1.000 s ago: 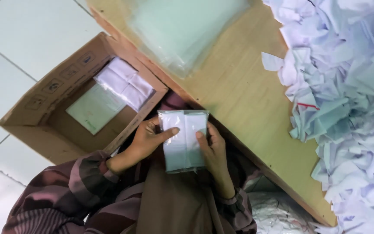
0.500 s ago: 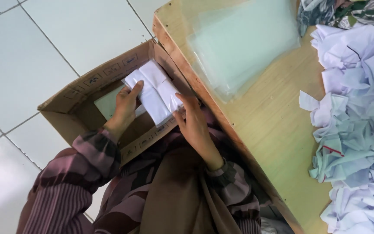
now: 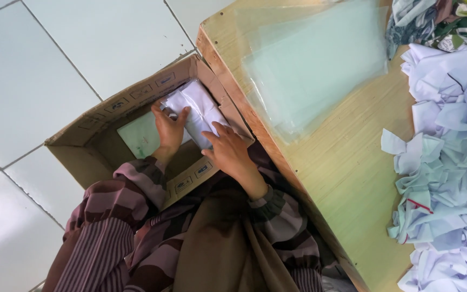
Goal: Folding white fabric items and placing them into individual plastic bags before putting them in a box.
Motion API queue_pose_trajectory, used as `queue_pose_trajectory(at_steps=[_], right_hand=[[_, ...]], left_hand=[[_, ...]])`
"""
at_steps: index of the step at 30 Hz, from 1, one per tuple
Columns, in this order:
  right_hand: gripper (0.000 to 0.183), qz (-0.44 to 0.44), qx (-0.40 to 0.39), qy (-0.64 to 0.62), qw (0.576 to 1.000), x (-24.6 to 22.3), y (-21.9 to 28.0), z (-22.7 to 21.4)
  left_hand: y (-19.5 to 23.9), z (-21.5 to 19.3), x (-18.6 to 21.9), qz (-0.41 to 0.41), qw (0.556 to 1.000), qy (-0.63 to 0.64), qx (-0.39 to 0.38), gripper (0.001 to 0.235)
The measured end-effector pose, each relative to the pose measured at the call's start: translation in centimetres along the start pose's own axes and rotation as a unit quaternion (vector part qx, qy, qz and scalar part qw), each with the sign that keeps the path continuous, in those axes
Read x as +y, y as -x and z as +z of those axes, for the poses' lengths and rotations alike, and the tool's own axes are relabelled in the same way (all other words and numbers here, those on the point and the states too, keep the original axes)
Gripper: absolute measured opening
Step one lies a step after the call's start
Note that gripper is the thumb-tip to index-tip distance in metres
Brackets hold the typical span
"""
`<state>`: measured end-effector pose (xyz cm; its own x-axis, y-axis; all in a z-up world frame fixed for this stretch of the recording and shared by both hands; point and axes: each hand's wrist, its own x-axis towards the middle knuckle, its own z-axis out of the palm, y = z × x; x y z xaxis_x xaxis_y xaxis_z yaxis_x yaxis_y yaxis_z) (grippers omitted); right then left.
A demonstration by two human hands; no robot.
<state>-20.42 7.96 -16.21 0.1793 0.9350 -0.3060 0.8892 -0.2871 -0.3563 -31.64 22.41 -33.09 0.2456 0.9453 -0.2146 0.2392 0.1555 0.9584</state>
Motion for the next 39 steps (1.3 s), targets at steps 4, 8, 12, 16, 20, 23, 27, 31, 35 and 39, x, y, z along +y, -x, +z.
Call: queue_pose_trajectory(at_steps=[4,8,12,16,20,23,27,31,35,39], right_hand=[[0.048,0.014,-0.051,0.001,0.999,0.1,-1.4,0.6],[0.052,0.034,-0.074,0.009,0.997,-0.1,-1.6,0.4],[0.052,0.037,-0.09,0.018,0.995,-0.6,-1.4,-0.5],[0.053,0.043,-0.104,0.014,0.994,-0.6,-1.8,0.2],[0.054,0.058,-0.126,0.029,0.99,-0.5,-2.9,0.8],[0.049,0.067,-0.131,0.016,0.989,0.6,-3.6,2.9],[0.044,0.091,-0.133,0.009,0.987,0.3,-4.2,3.1],[0.047,0.103,-0.131,0.0,0.986,0.2,-4.6,3.8],[0.045,0.099,-0.134,0.039,0.985,0.9,-5.1,6.3],[0.053,0.093,-0.125,0.063,0.986,0.9,-5.1,6.5]], left_hand=[[1.9,-0.5,2.5,0.076,0.996,-0.047,0.03,0.086],[3.4,-1.0,4.3,0.186,0.955,-0.224,0.054,0.09],[2.0,-1.2,3.5,0.393,0.853,-0.342,-0.033,0.062],[1.1,0.1,4.0,0.405,0.84,-0.34,-0.122,0.046],[-0.2,1.2,2.6,0.408,0.833,-0.35,-0.128,0.047],[-0.5,1.6,2.1,0.408,0.83,-0.358,-0.128,0.047],[-0.7,2.1,1.4,0.412,0.826,-0.365,-0.119,0.048],[-0.8,2.4,1.1,0.405,0.827,-0.372,-0.118,0.048],[-1.0,2.5,0.8,0.407,0.827,-0.371,-0.112,0.05],[-1.2,2.6,0.5,0.41,0.825,-0.375,-0.105,0.051]])
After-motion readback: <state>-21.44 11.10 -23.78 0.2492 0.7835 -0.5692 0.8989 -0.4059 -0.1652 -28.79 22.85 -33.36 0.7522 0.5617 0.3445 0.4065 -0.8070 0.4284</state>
